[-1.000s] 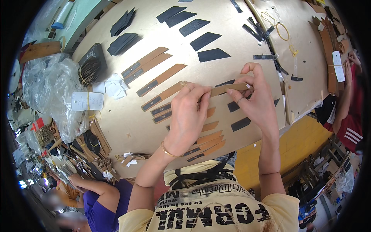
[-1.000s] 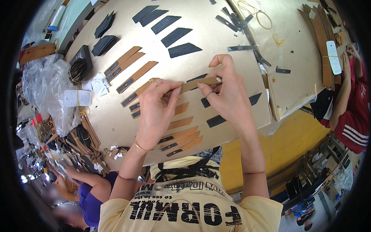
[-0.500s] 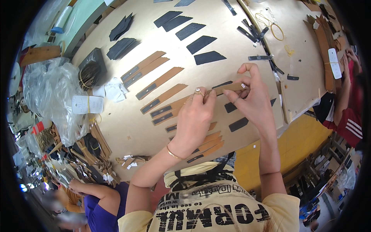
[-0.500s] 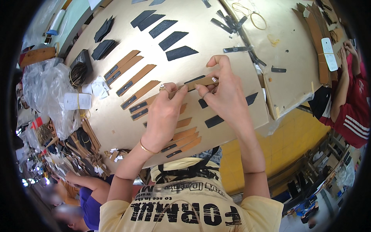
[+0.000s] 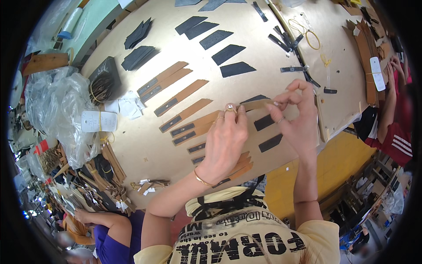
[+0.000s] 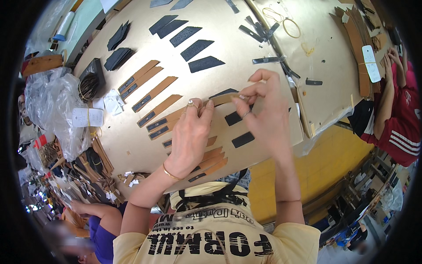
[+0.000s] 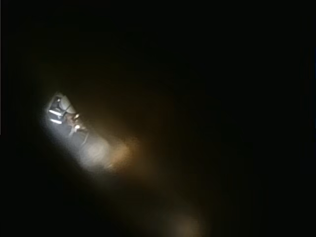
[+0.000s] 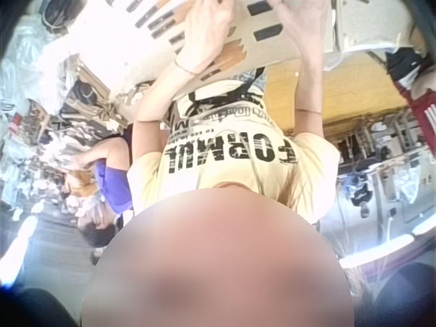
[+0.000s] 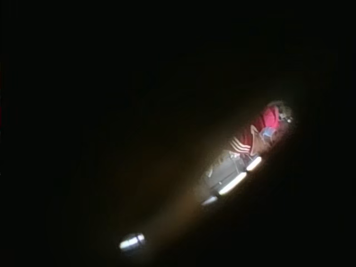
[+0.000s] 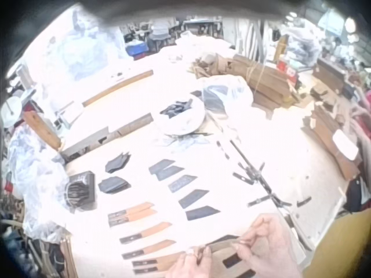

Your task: The person repeatedly picks small rectangular pieces from a table, aligns them with other pieces, and presses them together. The person handles the pieces one at a time, placing each assembled unit back on the table.

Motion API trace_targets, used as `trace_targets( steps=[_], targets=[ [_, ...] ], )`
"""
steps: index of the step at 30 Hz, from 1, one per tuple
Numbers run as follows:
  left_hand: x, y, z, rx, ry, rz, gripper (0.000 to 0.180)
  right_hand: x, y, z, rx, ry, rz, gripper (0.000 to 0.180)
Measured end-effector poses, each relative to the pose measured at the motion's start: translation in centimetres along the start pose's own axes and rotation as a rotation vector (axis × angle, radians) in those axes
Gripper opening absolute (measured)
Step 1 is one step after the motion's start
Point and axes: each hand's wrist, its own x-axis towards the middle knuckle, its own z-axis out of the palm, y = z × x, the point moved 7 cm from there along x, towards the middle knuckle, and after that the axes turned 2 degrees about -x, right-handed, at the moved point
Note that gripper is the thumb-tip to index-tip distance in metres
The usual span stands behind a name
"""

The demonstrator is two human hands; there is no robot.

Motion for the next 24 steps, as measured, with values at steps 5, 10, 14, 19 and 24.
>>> trace_targets(
  steps=[5, 10, 14, 19, 24],
  targets=[
    [0.0, 0.0, -0.1, -0.024, 0.008, -0.005, 0.038, 0.9, 2.4, 0.2, 0.075, -0.01, 0.096, 0.052],
    [0.0, 0.0, -0.1, -0.029, -0.005, -0.007, 0.039, 1.0, 2.4, 0.3, 0.067, -0.001, 0.132, 0.049],
    [0.1, -0.1, -0.1, -0.031, -0.013, -0.016, 0.04, 1.1, 2.4, 0.5, 0.059, -0.014, 0.162, 0.05],
    [0.1, 0.0, -0.1, -0.034, -0.021, -0.019, 0.039, 1.0, 2.1, 0.5, 0.014, 0.008, 0.127, 0.045],
    [0.1, 0.1, -0.2, -0.025, -0.01, -0.009, 0.039, -1.2, -0.5, 1.4, -0.612, 0.102, -0.196, 0.033]
  ],
)
